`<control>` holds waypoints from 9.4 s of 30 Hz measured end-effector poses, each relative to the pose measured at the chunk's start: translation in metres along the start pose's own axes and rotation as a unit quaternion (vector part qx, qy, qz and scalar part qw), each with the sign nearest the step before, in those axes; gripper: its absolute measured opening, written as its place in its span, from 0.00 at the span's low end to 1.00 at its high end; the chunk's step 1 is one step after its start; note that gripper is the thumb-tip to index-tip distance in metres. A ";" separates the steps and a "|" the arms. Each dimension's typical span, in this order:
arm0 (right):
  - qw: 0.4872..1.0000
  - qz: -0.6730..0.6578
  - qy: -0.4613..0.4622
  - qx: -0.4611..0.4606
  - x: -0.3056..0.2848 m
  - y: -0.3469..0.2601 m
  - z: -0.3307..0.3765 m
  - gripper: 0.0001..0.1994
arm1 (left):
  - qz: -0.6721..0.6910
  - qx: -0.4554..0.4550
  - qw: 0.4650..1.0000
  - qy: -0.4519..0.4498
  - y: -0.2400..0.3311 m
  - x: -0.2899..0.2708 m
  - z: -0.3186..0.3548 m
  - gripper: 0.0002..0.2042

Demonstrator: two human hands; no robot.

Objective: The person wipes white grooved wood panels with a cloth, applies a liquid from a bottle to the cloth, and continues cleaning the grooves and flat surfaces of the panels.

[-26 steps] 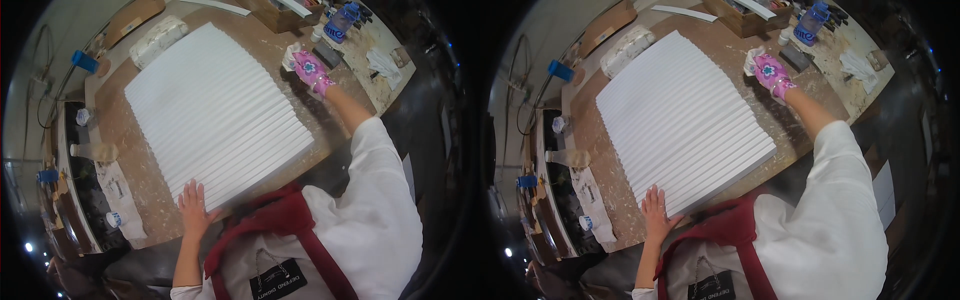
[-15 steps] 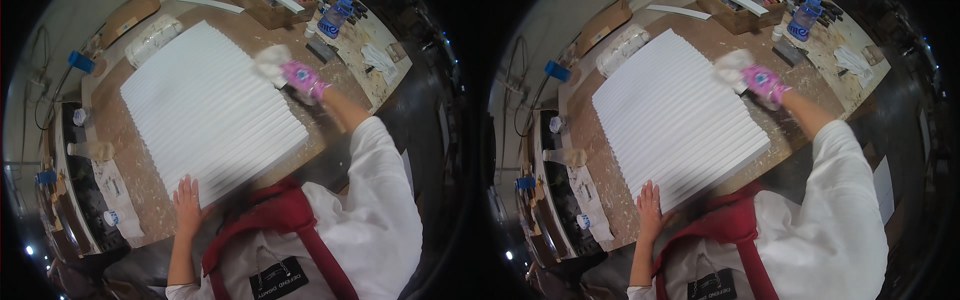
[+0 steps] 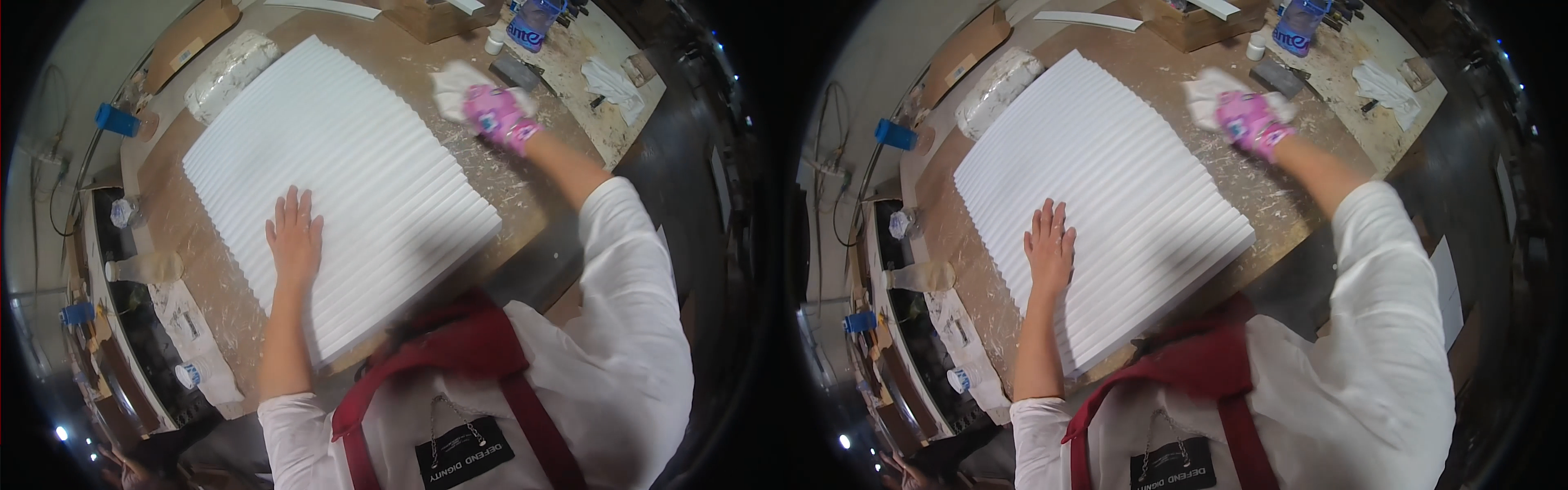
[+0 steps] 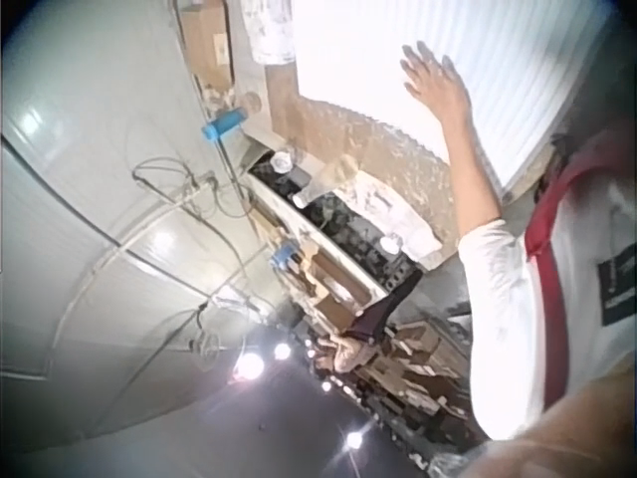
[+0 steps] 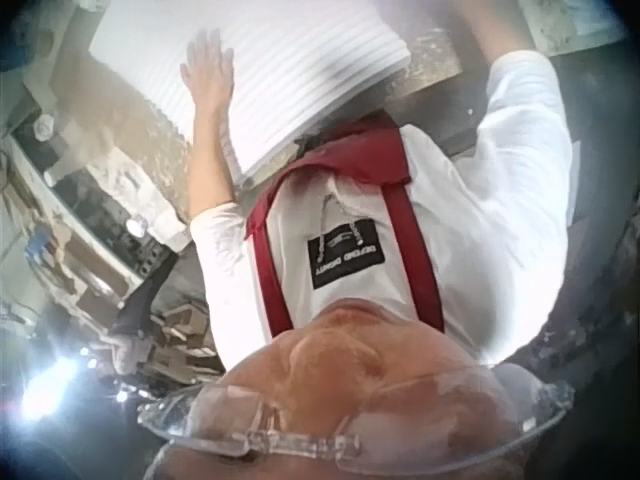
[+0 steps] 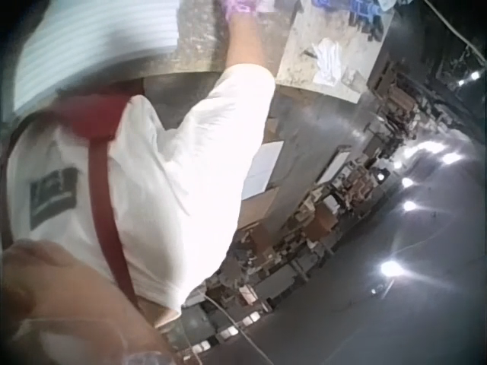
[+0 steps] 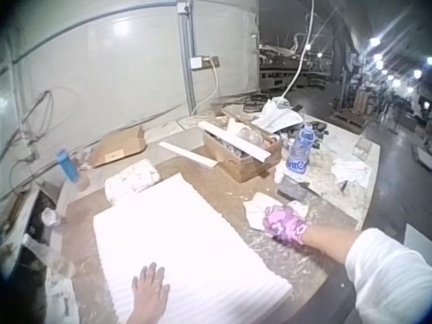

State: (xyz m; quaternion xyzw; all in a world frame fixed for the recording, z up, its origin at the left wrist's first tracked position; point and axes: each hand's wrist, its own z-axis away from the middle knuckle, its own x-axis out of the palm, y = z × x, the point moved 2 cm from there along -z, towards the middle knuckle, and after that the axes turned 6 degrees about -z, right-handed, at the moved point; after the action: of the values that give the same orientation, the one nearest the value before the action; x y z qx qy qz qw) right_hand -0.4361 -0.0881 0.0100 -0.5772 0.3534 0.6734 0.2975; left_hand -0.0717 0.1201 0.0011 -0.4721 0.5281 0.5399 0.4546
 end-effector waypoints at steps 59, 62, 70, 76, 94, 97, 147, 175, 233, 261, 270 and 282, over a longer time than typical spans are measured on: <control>0.943 -0.049 0.028 -0.329 -0.040 -0.217 0.073 0.23 | 0.143 -0.203 0.950 0.187 -0.035 0.010 0.254 0.52; 0.947 -0.083 0.047 -0.306 -0.042 -0.222 0.081 0.22 | 0.069 -0.189 0.968 0.152 -0.035 0.019 0.253 0.49; 0.755 -0.363 0.086 -0.540 -0.053 -0.440 0.096 0.23 | 0.404 -0.223 0.884 0.073 -0.038 0.031 0.260 0.34; 0.821 -0.271 -0.039 -0.501 -0.051 -0.329 0.097 0.24 | 0.141 -0.217 0.957 0.129 -0.033 0.022 0.256 0.44; 0.959 -0.212 0.175 -0.065 -0.071 -0.065 0.201 0.25 | 0.041 -0.073 0.988 0.132 -0.007 -0.027 0.227 0.45; 0.923 -0.337 0.086 -0.165 -0.106 -0.174 0.139 0.22 | 0.038 -0.032 0.997 0.053 0.012 -0.033 0.189 0.45; 0.951 -0.296 0.084 -0.021 -0.068 -0.081 -0.009 0.21 | -0.057 -0.019 0.998 0.010 -0.041 -0.006 0.004 0.26; 0.905 -0.408 0.012 0.117 0.005 -0.086 -0.021 0.34 | 0.500 -0.438 0.748 0.008 -0.107 -0.007 0.059 0.28; 0.786 -0.109 0.066 -0.605 -0.111 -0.713 -0.144 0.20 | 0.004 -0.306 0.922 0.236 -0.316 -0.111 0.340 0.09; 0.236 -0.747 -0.604 -0.147 -0.093 -0.656 -0.061 0.18 | -0.125 -0.316 0.918 0.203 -0.336 -0.117 0.326 0.03; 0.370 -0.767 -0.497 -0.169 -0.114 -0.672 -0.060 0.12 | 0.109 -0.419 0.831 0.350 -0.350 -0.121 0.353 0.09; 0.560 -0.666 -0.364 -0.333 -0.133 -0.717 -0.057 0.13 | 0.351 -0.493 0.674 0.424 -0.365 -0.118 0.373 0.09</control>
State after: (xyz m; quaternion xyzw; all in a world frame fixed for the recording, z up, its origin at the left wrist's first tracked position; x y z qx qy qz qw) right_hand 0.1969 0.2774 0.0415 -0.4126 -0.5184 0.5068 0.5515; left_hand 0.2952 0.5046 0.0649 -0.5854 0.4484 0.5836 -0.3401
